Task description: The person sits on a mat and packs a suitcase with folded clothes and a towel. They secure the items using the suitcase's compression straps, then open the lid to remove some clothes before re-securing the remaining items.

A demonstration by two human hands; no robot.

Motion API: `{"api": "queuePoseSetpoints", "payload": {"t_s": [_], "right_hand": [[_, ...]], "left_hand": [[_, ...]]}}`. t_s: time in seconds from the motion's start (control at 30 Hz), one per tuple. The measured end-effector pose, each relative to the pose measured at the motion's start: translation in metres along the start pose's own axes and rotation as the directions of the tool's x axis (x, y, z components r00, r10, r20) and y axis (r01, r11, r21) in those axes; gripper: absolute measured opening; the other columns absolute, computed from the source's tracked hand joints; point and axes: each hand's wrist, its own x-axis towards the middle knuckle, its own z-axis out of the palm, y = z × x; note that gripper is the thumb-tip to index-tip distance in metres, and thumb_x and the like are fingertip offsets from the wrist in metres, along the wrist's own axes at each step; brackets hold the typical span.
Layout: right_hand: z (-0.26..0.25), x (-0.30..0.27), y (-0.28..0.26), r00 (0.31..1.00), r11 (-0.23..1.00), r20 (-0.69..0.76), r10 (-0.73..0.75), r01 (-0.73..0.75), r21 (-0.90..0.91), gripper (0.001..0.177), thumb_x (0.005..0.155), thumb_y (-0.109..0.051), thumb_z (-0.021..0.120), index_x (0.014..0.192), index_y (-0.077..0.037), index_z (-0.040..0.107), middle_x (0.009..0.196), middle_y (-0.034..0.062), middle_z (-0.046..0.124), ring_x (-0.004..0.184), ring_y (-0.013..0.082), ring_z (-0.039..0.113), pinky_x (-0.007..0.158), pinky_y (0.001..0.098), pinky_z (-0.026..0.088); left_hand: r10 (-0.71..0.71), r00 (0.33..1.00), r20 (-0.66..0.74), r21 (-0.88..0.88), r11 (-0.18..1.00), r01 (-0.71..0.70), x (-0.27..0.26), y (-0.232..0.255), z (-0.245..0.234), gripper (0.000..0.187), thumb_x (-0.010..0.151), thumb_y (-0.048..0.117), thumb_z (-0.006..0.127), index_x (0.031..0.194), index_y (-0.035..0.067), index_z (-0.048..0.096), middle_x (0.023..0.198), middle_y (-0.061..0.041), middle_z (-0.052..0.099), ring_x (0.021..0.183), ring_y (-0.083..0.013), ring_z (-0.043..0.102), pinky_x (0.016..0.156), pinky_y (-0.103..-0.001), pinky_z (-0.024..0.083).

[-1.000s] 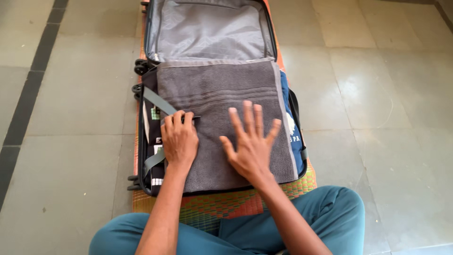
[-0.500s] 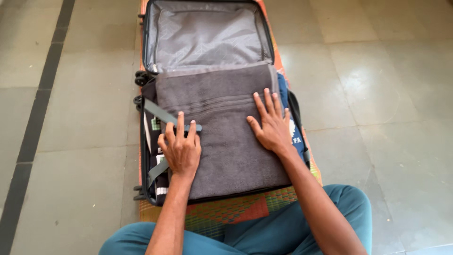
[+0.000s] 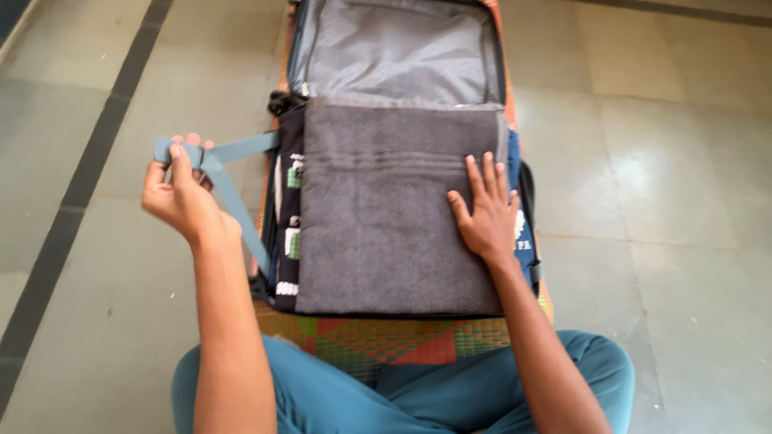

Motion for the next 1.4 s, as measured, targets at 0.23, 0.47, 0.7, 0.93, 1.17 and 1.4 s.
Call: {"api": "queuePoseSetpoints", "payload": {"t_s": [0.23, 0.47, 0.7, 0.93, 1.17, 1.4], "right_hand": [[0.001, -0.001, 0.002, 0.999, 1.0, -0.019, -0.029, 0.029, -0.002, 0.071, 0.101, -0.058, 0.05, 0.163, -0.029, 0.033, 0.173, 0.0057, 0.019, 0.159, 0.0294, 0.016, 0.121, 0.0639, 0.018], [0.002, -0.001, 0.002, 0.998, 0.999, -0.039, -0.041, 0.041, -0.006, 0.071, 0.1, -0.057, 0.051, 0.163, -0.029, 0.034, 0.173, 0.0059, 0.02, 0.159, 0.0302, 0.018, 0.121, 0.0634, 0.019], [-0.001, 0.002, -0.001, 1.0, 0.999, -0.012, -0.028, 0.027, -0.024, 0.072, 0.099, -0.059, 0.05, 0.162, -0.028, 0.033, 0.172, 0.0065, 0.021, 0.158, 0.0292, 0.016, 0.121, 0.0632, 0.016], [-0.031, 0.044, -0.023, 0.993, 0.967, 0.072, 0.093, -0.072, -0.246, 0.072, 0.101, -0.064, 0.043, 0.163, -0.03, 0.03, 0.172, 0.0037, 0.02, 0.159, 0.0226, 0.016, 0.124, 0.0678, 0.005], [0.01, 0.055, -0.019, 0.997, 0.996, 0.07, 0.033, -0.026, -0.088, 0.075, 0.1, -0.063, 0.046, 0.164, -0.03, 0.025, 0.174, 0.0045, 0.007, 0.16, 0.0281, 0.0, 0.123, 0.0647, 0.006], [-0.041, -0.069, 0.015, 0.998, 0.961, -0.06, 0.012, 0.005, 0.275, 0.066, 0.096, -0.037, 0.067, 0.153, -0.009, 0.047, 0.161, 0.0203, 0.042, 0.146, 0.0357, 0.043, 0.117, 0.0425, 0.036]], "left_hand": [[-0.279, 0.935, 0.218, -0.055, 0.953, 0.297, 0.005, 0.005, -0.006, 0.023, 0.104, 0.021, 0.058, 0.114, 0.003, 0.068, 0.11, -0.014, 0.077, 0.093, -0.0216, 0.075, 0.079, -0.03, 0.057], [-0.02, 0.893, 0.449, 0.339, 0.929, -0.149, -0.061, -0.03, 0.049, 0.031, 0.11, 0.022, 0.059, 0.13, 0.002, 0.072, 0.108, -0.015, 0.075, 0.097, -0.021, 0.07, 0.092, -0.037, 0.057], [-0.223, 0.559, 0.798, 0.586, 0.072, -0.807, -0.15, -0.069, 0.052, 0.069, 0.101, 0.044, 0.046, 0.159, 0.01, 0.03, 0.166, -0.019, 0.026, 0.154, -0.04, 0.013, 0.121, -0.066, 0.001], [-0.14, 0.577, 0.804, 0.588, 0.054, -0.807, -0.149, -0.084, 0.046, 0.067, 0.104, 0.048, 0.04, 0.161, 0.013, 0.031, 0.168, -0.016, 0.025, 0.156, -0.0381, 0.014, 0.123, -0.065, 0.005], [-0.194, 0.564, 0.803, 0.571, -0.022, -0.82, -0.149, -0.085, 0.051, 0.069, 0.105, 0.048, 0.038, 0.162, 0.011, 0.03, 0.168, -0.018, 0.024, 0.156, -0.0389, 0.015, 0.122, -0.067, 0.006], [-0.163, 0.541, 0.825, 0.554, 0.045, -0.831, -0.148, -0.085, 0.048, 0.068, 0.105, 0.045, 0.039, 0.163, 0.01, 0.031, 0.169, -0.02, 0.025, 0.156, -0.0415, 0.016, 0.121, -0.069, 0.006]]}}
